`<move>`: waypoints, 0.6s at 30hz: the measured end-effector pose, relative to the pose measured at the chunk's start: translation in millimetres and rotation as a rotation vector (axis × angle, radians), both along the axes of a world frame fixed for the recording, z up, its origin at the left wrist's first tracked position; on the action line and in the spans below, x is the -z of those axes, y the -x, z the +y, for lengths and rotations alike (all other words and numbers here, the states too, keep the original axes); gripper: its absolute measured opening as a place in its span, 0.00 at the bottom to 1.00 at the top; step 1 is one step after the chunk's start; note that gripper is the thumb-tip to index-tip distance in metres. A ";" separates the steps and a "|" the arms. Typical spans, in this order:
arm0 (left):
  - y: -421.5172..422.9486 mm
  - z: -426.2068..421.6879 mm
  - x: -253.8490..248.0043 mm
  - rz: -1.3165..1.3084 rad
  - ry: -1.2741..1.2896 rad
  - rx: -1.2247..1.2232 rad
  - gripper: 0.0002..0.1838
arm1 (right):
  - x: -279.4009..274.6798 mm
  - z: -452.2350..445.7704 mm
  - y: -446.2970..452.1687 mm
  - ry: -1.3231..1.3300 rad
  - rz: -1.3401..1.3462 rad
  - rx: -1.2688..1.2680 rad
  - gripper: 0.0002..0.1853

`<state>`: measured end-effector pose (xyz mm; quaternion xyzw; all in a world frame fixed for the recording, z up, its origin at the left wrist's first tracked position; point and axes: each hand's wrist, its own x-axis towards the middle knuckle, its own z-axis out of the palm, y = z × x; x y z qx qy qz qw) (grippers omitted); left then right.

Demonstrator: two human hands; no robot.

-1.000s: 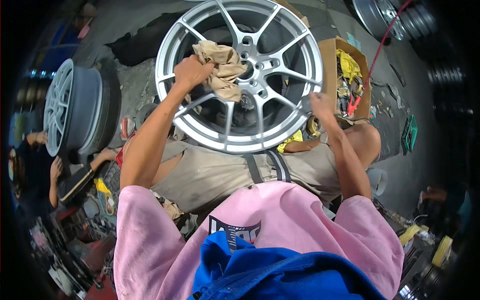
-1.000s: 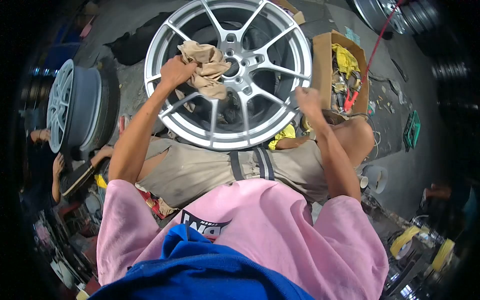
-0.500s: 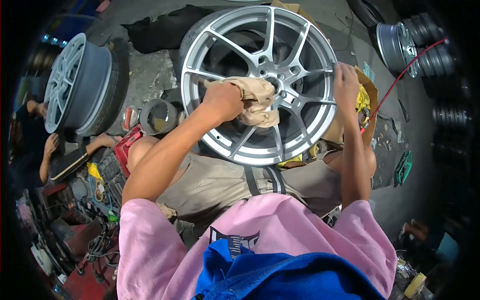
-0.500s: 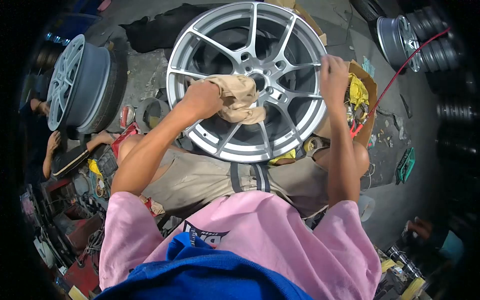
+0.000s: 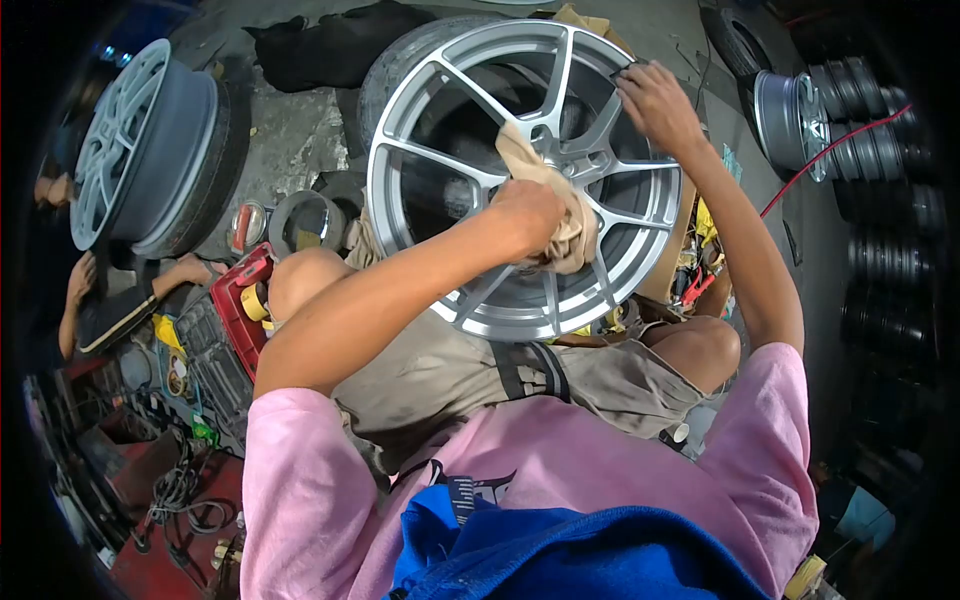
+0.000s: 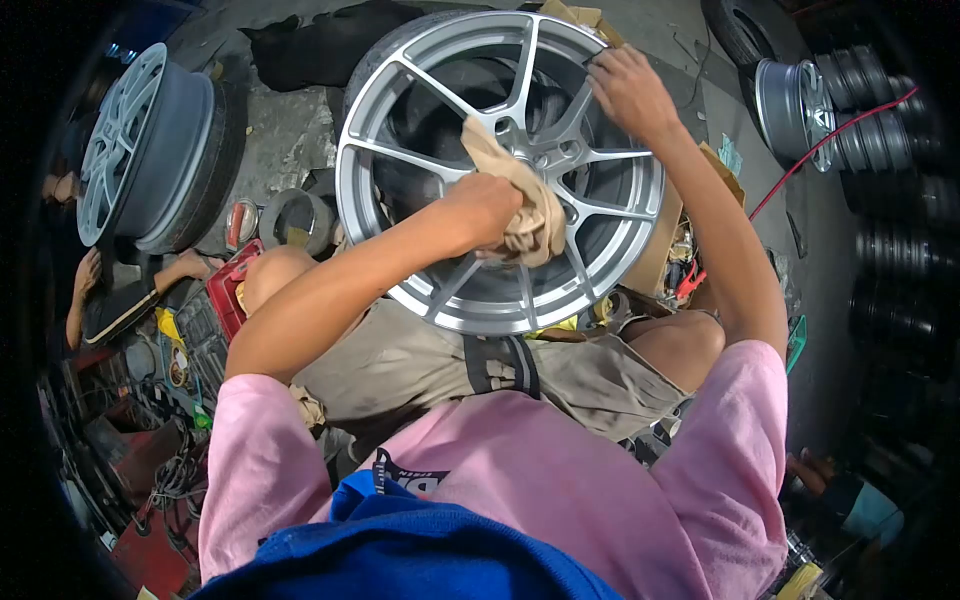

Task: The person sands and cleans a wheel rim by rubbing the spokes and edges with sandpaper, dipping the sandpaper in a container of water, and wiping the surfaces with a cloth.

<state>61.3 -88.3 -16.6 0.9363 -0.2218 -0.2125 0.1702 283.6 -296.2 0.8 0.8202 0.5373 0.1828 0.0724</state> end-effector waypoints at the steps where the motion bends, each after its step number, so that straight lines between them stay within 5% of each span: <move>1: -2.0 2.5 -5.7 0.109 -0.030 0.107 0.19 | -1.4 6.3 11.9 0.001 0.000 -0.002 0.15; 3: 1.6 -1.3 -10.8 0.207 -0.006 0.130 0.22 | 5.9 13.8 55.4 0.260 0.286 0.010 0.15; 4: 3.1 -2.5 -10.6 0.306 0.012 0.162 0.24 | 16.8 10.3 71.7 0.156 0.382 -0.127 0.16; 7: 9.0 -5.0 6.3 0.017 0.191 0.044 0.26 | 10.7 3.2 44.5 0.120 0.290 -0.157 0.16; 8: 12.8 -3.3 9.3 -0.221 0.215 -0.017 0.26 | 0.0 1.9 30.8 0.162 0.338 0.029 0.16; 11: 2.7 -7.4 17.7 -0.258 0.376 -0.231 0.27 | 4.9 2.6 16.2 0.040 0.057 0.060 0.17; 13: -11.3 -7.9 16.6 -0.061 0.530 -0.277 0.26 | 7.3 10.7 55.6 0.343 0.058 -0.007 0.16; 15: -14.6 -10.4 26.3 -0.140 0.645 -0.419 0.27 | 34.7 7.4 74.7 0.198 0.235 -0.187 0.18; 18: -16.6 -7.0 44.7 -0.239 0.351 -0.373 0.25 | 16.8 2.6 39.4 0.170 0.200 -0.032 0.19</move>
